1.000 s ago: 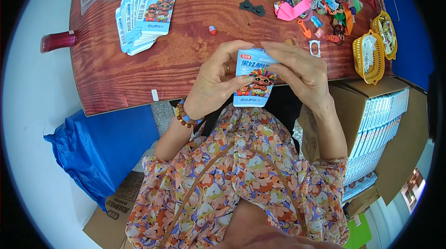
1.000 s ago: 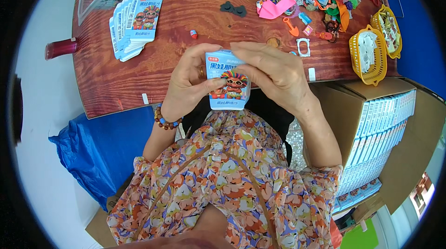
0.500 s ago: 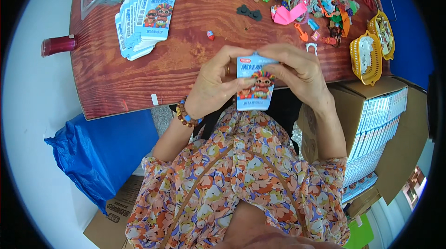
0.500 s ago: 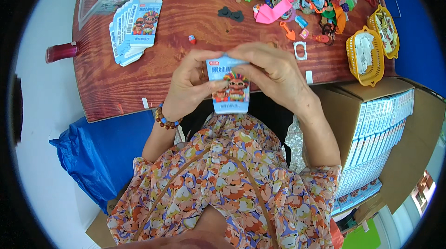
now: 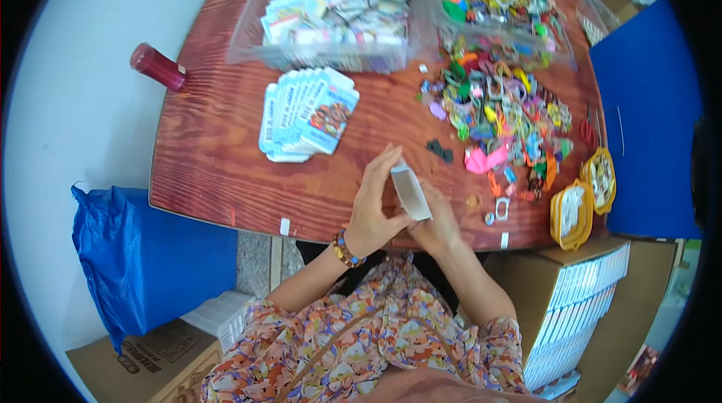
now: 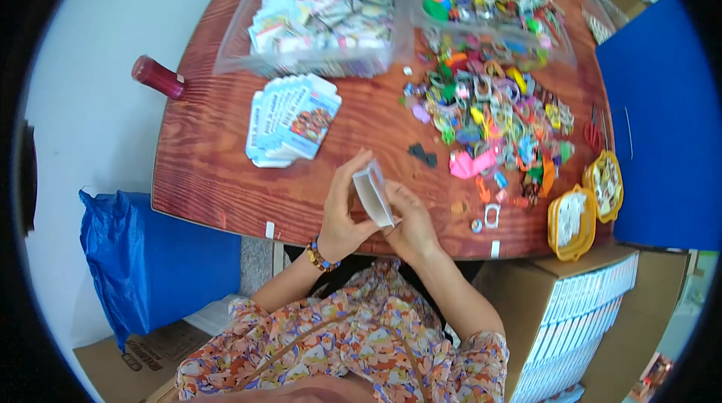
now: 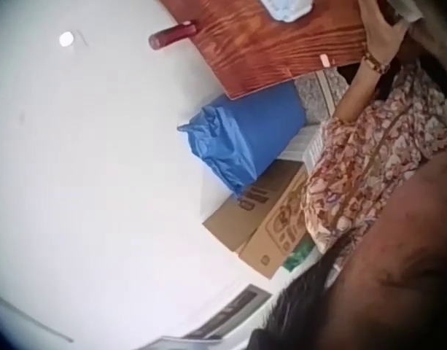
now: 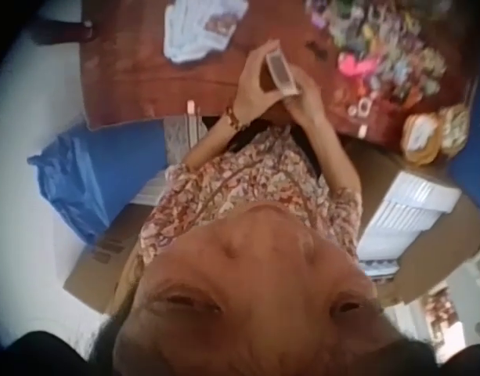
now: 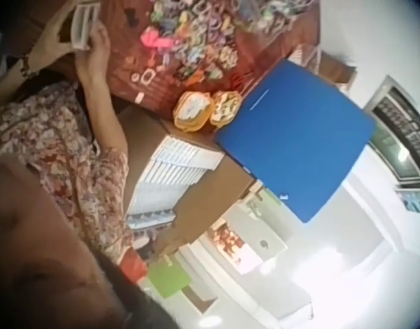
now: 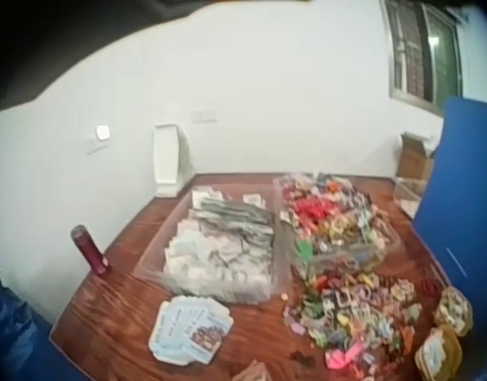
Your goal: Packaging small toy items and stickers into individual small boxes and then organizing those boxes into a larger carton.
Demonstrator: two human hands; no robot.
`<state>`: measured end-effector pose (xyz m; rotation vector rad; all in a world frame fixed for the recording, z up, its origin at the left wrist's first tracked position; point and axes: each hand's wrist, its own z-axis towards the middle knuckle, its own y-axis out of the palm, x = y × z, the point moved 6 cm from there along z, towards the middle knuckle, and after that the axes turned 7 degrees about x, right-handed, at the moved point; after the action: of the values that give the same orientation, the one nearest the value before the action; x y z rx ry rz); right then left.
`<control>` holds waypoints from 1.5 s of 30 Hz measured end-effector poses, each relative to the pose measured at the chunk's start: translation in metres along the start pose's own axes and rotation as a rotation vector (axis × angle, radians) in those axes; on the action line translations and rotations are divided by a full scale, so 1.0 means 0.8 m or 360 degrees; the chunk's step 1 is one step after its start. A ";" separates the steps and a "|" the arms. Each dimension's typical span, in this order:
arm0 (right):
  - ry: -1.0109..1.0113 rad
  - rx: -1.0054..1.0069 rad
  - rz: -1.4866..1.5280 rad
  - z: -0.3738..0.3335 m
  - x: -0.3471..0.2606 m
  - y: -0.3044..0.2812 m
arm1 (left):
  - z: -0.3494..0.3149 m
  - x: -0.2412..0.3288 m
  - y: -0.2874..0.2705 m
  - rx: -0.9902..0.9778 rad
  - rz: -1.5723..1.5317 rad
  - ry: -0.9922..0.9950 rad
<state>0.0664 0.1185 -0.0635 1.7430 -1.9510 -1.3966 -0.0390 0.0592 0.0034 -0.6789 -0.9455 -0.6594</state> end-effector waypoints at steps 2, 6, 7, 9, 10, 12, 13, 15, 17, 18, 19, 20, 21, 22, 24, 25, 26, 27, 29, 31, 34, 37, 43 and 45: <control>0.0073 -0.0143 -0.0171 0.010 0.007 0.017 | -0.001 -0.010 -0.014 -0.0001 -0.0005 -0.0212; -0.0021 -0.0171 -0.1195 0.036 -0.028 0.074 | 0.002 -0.032 -0.062 0.0155 -0.0119 -0.0352; -0.0567 -0.0282 -0.1789 0.046 -0.068 0.109 | 0.002 -0.038 -0.072 0.0235 -0.0393 -0.0458; -0.1331 -0.0359 -0.2271 0.047 -0.125 0.191 | -0.002 -0.052 -0.089 0.0269 -0.0447 -0.0577; -0.1518 -0.0347 -0.2181 0.057 -0.145 0.231 | -0.006 -0.061 -0.096 0.0305 -0.0494 -0.0694; -0.1919 -0.0369 -0.2483 0.097 -0.164 0.287 | -0.012 -0.063 -0.100 0.0362 -0.0517 -0.0800; -0.1854 -0.0319 -0.2731 0.131 -0.163 0.301 | -0.013 -0.059 -0.101 0.0330 -0.0250 -0.0650; -0.1651 -0.0288 -0.3172 0.207 -0.158 0.309 | -0.007 -0.054 -0.097 0.0273 0.0010 -0.0475; -0.1505 -0.0339 -0.3342 0.257 -0.148 0.320 | -0.011 -0.053 -0.100 0.0279 0.0003 -0.0571; -0.1429 -0.0363 -0.3463 0.273 -0.138 0.327 | -0.013 -0.052 -0.105 0.0281 0.0021 -0.0573; -0.1349 -0.0384 -0.3585 0.286 -0.130 0.330 | -0.014 -0.051 -0.110 0.0299 0.0009 -0.0572; -0.1350 -0.0398 -0.3576 0.303 -0.122 0.325 | -0.015 -0.052 -0.114 0.0323 -0.0008 -0.0573; -0.1431 -0.0363 -0.3640 0.315 -0.119 0.319 | -0.016 -0.054 -0.117 0.0329 -0.0001 -0.0575; -0.1513 -0.0320 -0.3707 0.328 -0.121 0.312 | -0.017 -0.059 -0.119 0.0324 -0.0028 -0.0606; -0.1298 -0.0432 -0.3652 0.323 -0.127 0.320 | -0.023 -0.064 -0.125 0.0356 -0.0048 -0.0655; -0.1089 -0.0506 -0.3589 0.318 -0.129 0.323 | -0.024 -0.064 -0.129 0.0371 -0.0068 -0.0657; -0.1088 -0.0514 -0.3598 0.313 -0.131 0.324 | -0.024 -0.065 -0.130 0.0377 -0.0094 -0.0654; -0.1121 -0.0470 -0.3573 0.305 -0.133 0.325 | -0.023 -0.065 -0.130 0.0386 -0.0099 -0.0653; -0.1150 -0.0425 -0.3553 0.302 -0.142 0.323 | -0.020 -0.066 -0.127 0.0359 -0.0264 -0.0703; -0.1240 -0.0352 -0.3444 0.303 -0.161 0.323 | -0.014 -0.057 -0.132 0.0363 -0.0222 -0.0667; -0.1087 -0.0287 -0.3295 0.294 -0.177 0.310 | -0.022 -0.055 -0.140 0.0414 -0.0159 -0.0621; -0.1325 -0.0292 -0.3191 0.281 -0.194 0.300 | -0.021 -0.053 -0.140 0.0427 -0.0121 -0.0642; -0.1532 -0.0319 -0.2259 0.175 -0.231 0.306 | -0.004 -0.040 -0.146 0.0404 0.0356 -0.0437; -0.1262 -0.0634 -0.2279 0.116 -0.221 0.308 | 0.004 -0.033 -0.143 0.0349 0.0458 -0.0365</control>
<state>-0.1115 0.2855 0.1396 2.6134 -0.0544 -2.8819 -0.1381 -0.0032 0.0075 -0.6867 -1.0869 -0.2215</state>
